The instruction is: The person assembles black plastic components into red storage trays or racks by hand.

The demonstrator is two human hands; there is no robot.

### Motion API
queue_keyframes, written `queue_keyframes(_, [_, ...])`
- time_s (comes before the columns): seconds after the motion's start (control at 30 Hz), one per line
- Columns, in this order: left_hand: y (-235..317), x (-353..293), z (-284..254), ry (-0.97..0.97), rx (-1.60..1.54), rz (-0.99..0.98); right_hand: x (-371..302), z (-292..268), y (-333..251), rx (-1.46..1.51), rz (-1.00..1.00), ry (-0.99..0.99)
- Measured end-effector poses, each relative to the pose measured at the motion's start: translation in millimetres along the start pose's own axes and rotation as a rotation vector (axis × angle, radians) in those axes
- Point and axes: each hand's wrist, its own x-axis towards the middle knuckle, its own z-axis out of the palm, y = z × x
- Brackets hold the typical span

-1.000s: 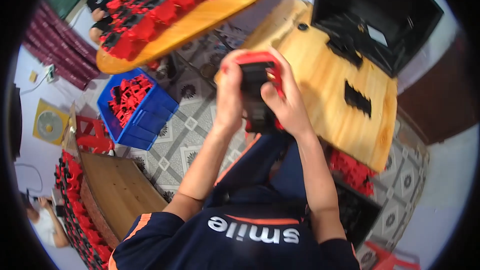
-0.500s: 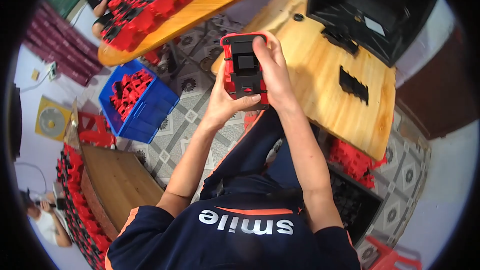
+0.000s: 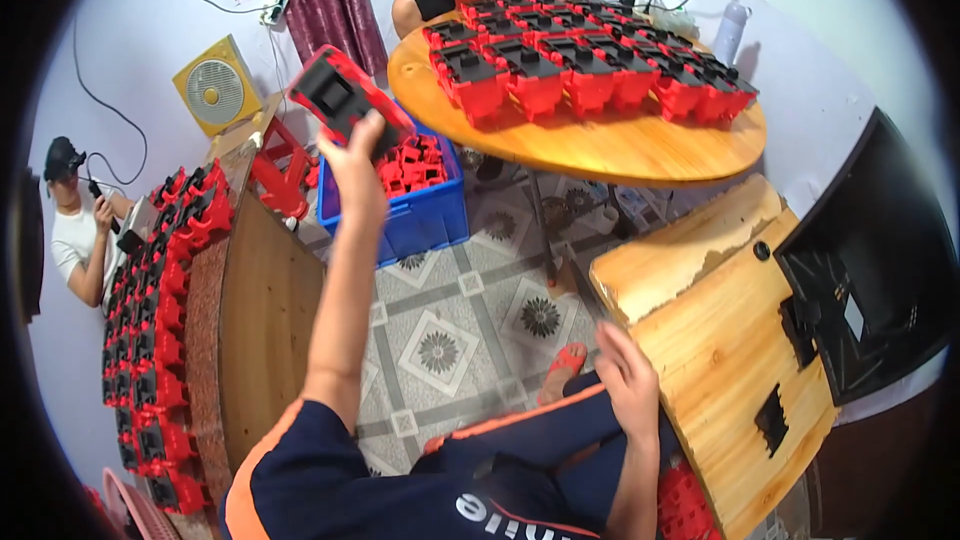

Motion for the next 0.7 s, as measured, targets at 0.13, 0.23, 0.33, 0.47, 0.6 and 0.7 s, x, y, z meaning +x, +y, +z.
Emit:
queue_keyframes(0.13, [-71,223,-22,0.201,0.340,0.100,-38,-35,34,-0.186,0.184,0.232])
queue_keyframes(0.23, [-130,294,15,0.244,0.467,-0.185,-52,-60,31,-0.266,0.199,0.485])
queue_keyframes(0.33, [-187,378,13,0.166,0.484,-0.458,-49,-69,28,-0.285,0.209,0.694])
queue_keyframes(0.47, [-236,433,28,-0.280,0.457,-0.854,-45,-72,13,-0.341,0.336,0.734])
queue_keyframes(0.6, [-273,447,72,-0.563,0.419,-1.001,-29,-47,-9,-0.404,0.425,0.806])
queue_keyframes(0.7, [-204,518,15,-0.535,0.716,-0.663,-31,-66,30,-0.274,0.295,0.725])
